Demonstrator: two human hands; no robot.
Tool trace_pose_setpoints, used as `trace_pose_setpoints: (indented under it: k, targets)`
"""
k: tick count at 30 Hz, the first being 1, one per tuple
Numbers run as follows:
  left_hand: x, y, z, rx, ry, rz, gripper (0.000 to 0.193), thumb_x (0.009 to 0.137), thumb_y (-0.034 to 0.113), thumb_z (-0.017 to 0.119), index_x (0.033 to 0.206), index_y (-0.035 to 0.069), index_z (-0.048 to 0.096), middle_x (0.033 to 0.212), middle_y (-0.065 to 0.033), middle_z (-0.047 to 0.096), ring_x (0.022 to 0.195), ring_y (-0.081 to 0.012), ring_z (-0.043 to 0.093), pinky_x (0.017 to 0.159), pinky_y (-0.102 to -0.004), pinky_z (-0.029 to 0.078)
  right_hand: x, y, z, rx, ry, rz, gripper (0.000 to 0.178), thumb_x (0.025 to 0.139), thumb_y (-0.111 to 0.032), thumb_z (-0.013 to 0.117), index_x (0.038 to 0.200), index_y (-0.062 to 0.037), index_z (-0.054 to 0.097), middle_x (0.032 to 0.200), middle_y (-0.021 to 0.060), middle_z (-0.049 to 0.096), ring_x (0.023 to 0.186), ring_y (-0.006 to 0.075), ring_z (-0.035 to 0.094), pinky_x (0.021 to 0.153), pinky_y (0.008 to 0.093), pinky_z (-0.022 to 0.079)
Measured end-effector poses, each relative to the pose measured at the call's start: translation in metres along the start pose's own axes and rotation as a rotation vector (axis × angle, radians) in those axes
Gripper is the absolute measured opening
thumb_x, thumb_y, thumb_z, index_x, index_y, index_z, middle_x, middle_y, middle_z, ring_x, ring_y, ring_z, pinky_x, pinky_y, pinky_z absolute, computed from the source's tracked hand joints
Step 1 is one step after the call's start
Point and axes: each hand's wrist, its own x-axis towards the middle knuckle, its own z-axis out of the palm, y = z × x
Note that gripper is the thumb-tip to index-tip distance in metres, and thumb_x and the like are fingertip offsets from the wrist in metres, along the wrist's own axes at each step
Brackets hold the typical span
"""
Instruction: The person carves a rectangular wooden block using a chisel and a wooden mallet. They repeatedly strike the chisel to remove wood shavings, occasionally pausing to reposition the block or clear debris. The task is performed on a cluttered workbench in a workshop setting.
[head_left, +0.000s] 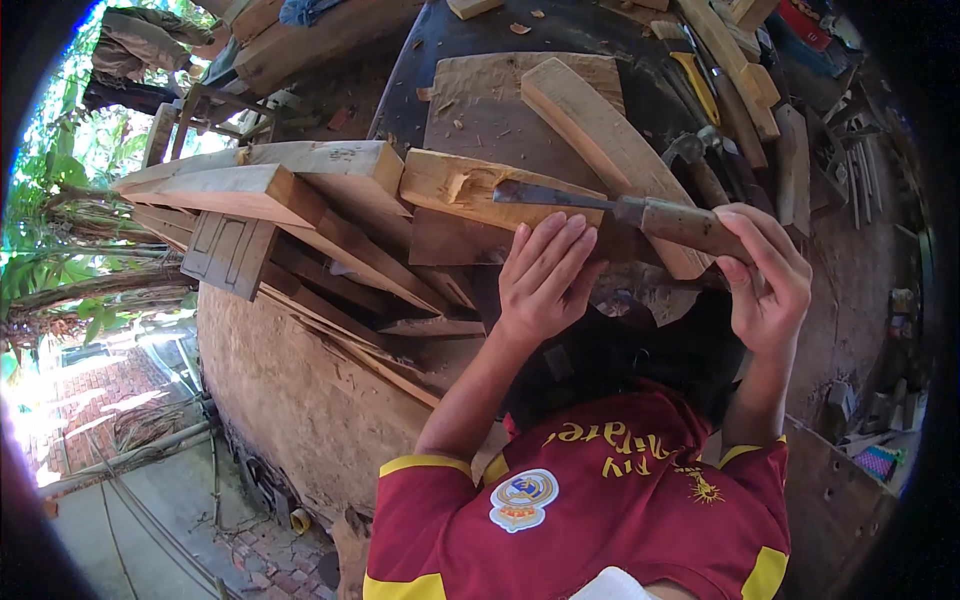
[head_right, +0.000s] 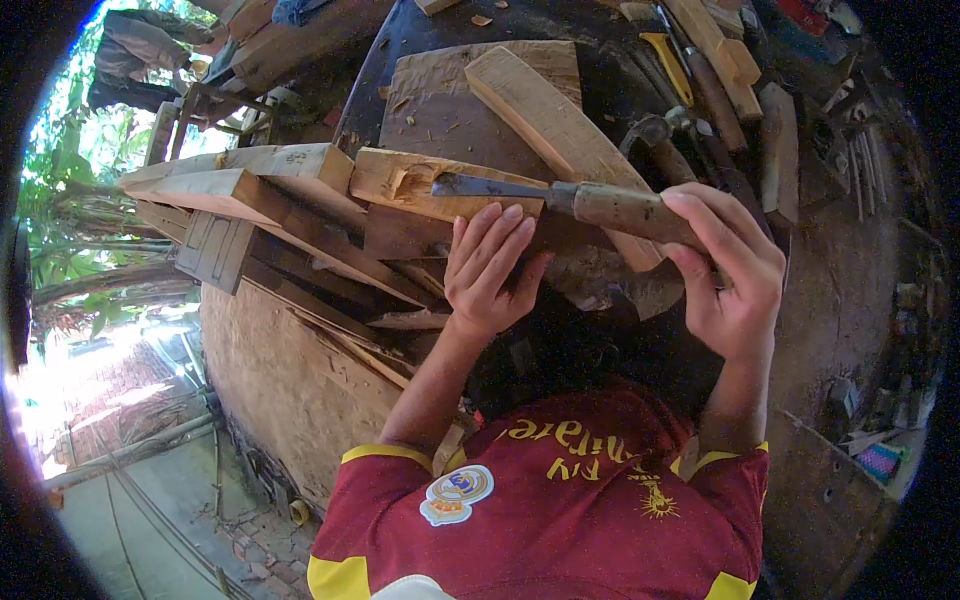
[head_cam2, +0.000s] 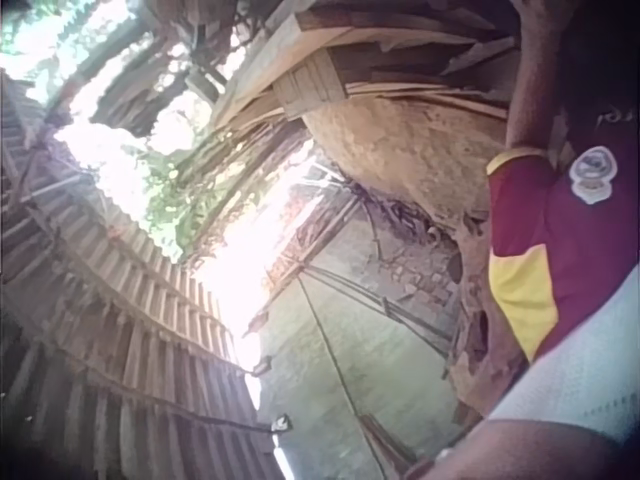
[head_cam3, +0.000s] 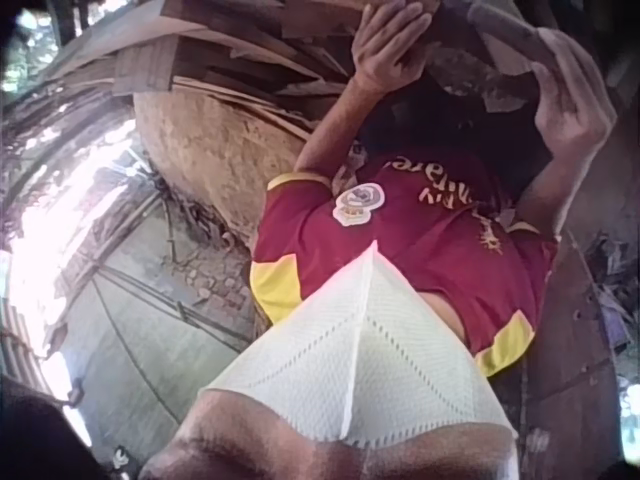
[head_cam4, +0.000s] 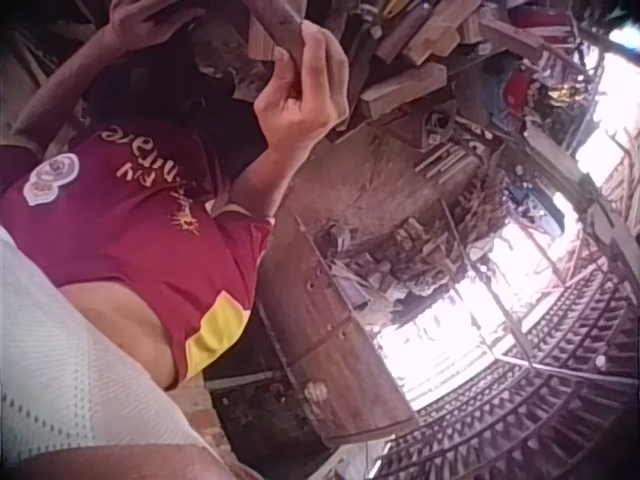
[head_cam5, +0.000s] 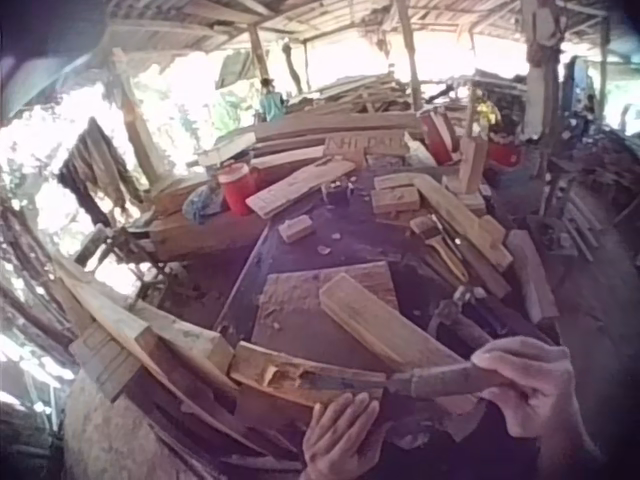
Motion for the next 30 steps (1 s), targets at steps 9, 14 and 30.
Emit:
trace_pose_setpoints:
  k: [9,14,30]
  targets:
    - [-0.006,-0.005,0.003,-0.019,0.026,0.024,0.038,0.075,0.016,0.079,0.111,0.009,0.07,0.114,-0.0075,0.069,0.112,-0.0286,0.062,0.108,-0.0435,0.036,-0.023,-0.023,-0.008,-0.107,0.062,0.066,0.031,0.08,-0.001,0.07,0.11,0.0041,0.066,0.104,0.0207,0.067,0.094,0.0319,0.068,0.083,0.0355,0.053]
    - [-0.007,-0.005,0.003,-0.01,0.02,0.019,0.036,0.075,0.016,0.079,0.11,0.009,0.07,0.114,-0.0073,0.069,0.112,-0.0285,0.062,0.109,-0.0431,0.035,-0.02,-0.029,-0.001,-0.109,0.054,0.052,0.032,0.08,-0.001,0.07,0.11,0.0036,0.066,0.104,0.0207,0.067,0.093,0.0326,0.068,0.083,0.0359,0.053]
    - [-0.005,-0.003,0.002,-0.028,0.048,-0.001,0.035,0.069,0.011,0.082,0.102,0.005,0.072,0.105,-0.0096,0.071,0.106,-0.0305,0.064,0.104,-0.0432,0.04,-0.042,-0.044,0.028,-0.124,0.045,0.06,0.027,0.08,0.004,0.065,0.107,0.0071,0.065,0.103,0.0248,0.065,0.089,0.0364,0.066,0.079,0.0382,0.054]
